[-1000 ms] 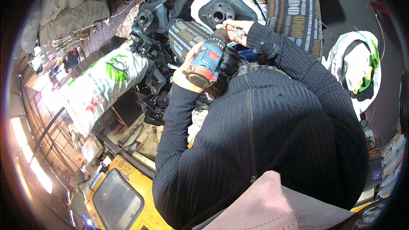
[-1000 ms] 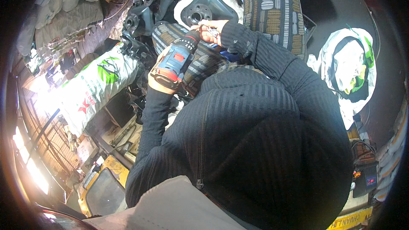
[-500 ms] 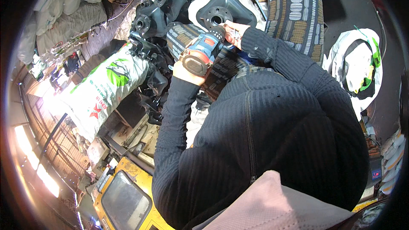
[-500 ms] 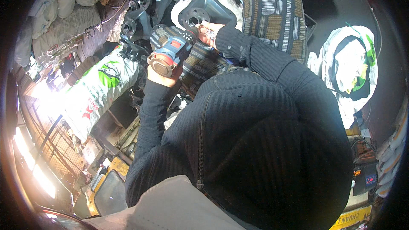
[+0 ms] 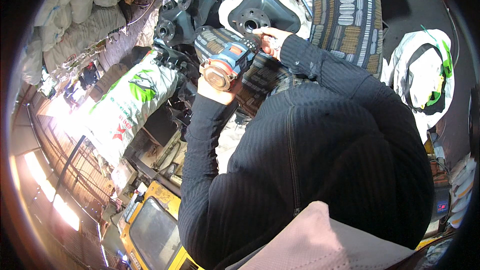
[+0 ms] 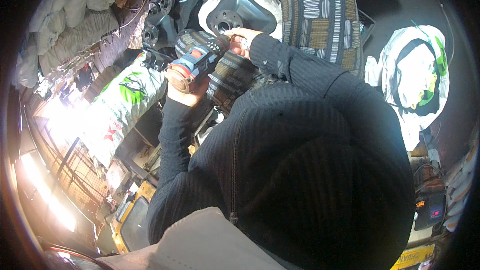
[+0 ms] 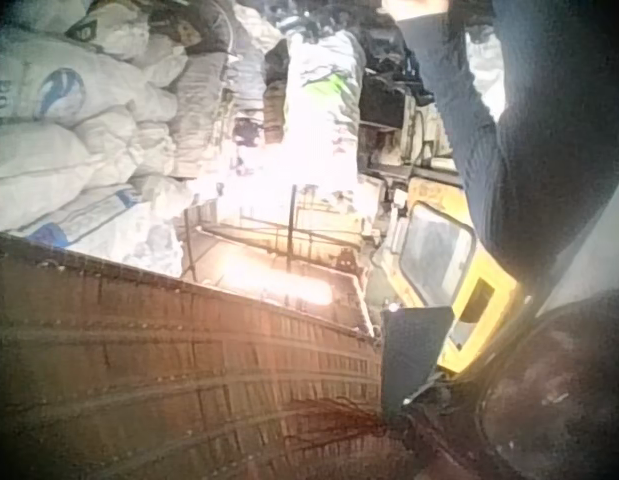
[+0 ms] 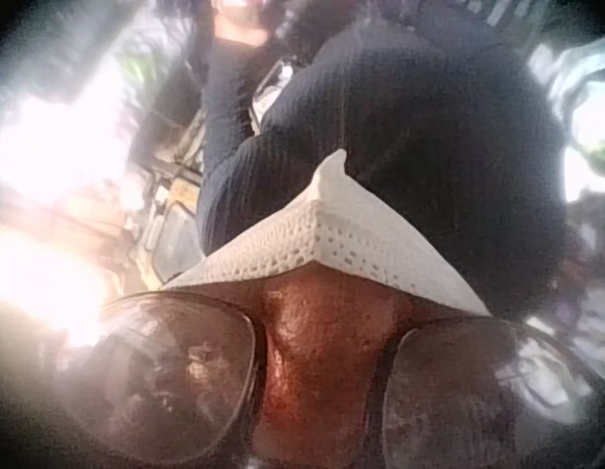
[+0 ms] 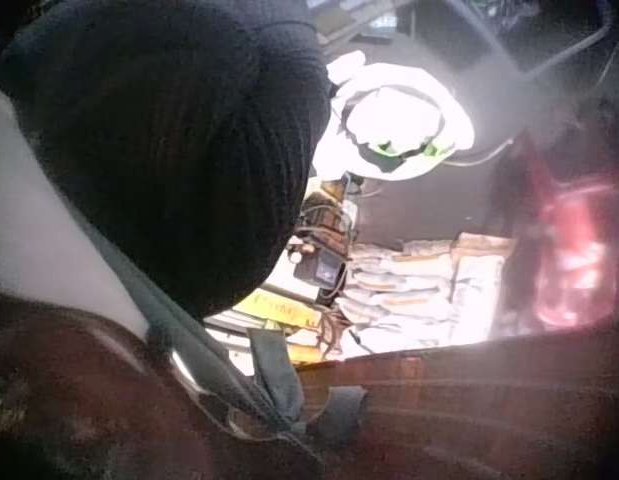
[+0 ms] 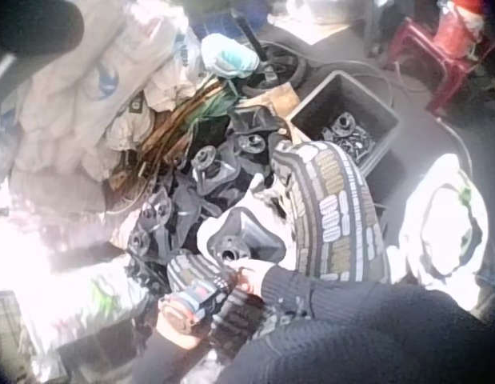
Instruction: The person uses a cordless drill to make holes in black plastic parts. They repeatedly pick up parts, align them, drill, and set them aside in a cluttered workshop.
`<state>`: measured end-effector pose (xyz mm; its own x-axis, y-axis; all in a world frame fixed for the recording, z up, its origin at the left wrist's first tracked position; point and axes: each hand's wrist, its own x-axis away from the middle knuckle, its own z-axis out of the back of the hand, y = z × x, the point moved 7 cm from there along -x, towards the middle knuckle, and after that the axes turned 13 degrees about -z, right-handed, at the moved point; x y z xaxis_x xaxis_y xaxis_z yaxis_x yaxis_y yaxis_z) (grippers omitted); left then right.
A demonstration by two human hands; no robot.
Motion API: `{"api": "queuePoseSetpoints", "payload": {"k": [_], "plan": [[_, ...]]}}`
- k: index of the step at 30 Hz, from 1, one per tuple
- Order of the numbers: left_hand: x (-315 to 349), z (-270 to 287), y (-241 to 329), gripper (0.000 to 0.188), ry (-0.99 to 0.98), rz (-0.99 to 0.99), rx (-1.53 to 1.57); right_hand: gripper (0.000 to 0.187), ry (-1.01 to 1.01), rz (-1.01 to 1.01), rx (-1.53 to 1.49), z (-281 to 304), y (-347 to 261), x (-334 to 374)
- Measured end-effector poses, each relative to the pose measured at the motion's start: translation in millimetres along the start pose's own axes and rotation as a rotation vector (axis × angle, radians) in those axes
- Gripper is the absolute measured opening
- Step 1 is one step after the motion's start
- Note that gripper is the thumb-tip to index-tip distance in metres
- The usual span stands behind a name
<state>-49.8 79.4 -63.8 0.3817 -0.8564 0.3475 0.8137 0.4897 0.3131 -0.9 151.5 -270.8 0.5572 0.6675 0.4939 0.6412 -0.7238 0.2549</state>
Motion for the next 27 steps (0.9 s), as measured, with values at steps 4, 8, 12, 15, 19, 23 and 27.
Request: {"api": "queuePoseSetpoints", "payload": {"k": [4,8,12,15,19,23,27], "plan": [[8.1,-5.9,0.5,0.051,-0.011,-0.027,-0.095,0.021,0.009,-0.002,-0.166,1.8,0.2,5.0],[20.3,-6.9,-20.5,0.055,0.064,0.271,0.199,0.021,-0.072,-0.005,-0.15,-4.8,2.5,9.0],[16.0,-3.4,-12.0,0.056,0.093,0.109,0.158,0.021,0.001,-0.007,-0.119,-2.1,2.4,9.9],[15.4,-7.7,-15.9,0.058,0.081,0.17,0.237,0.02,-0.064,-0.018,-0.117,-5.1,2.3,10.7],[11.4,-10.6,-17.1,0.051,0.012,0.22,0.228,0.02,-0.141,-0.001,-0.141,-2.8,0.3,6.1],[2.9,-7.8,-4.2,0.043,-0.092,0.173,0.084,0.021,-0.096,0.004,-0.089,8.8,1.3,-4.6],[-8.3,-3.8,1.9,0.041,-0.099,0.254,0.137,0.023,-0.151,0.034,-0.123,10.0,-0.2,-3.9]]}}
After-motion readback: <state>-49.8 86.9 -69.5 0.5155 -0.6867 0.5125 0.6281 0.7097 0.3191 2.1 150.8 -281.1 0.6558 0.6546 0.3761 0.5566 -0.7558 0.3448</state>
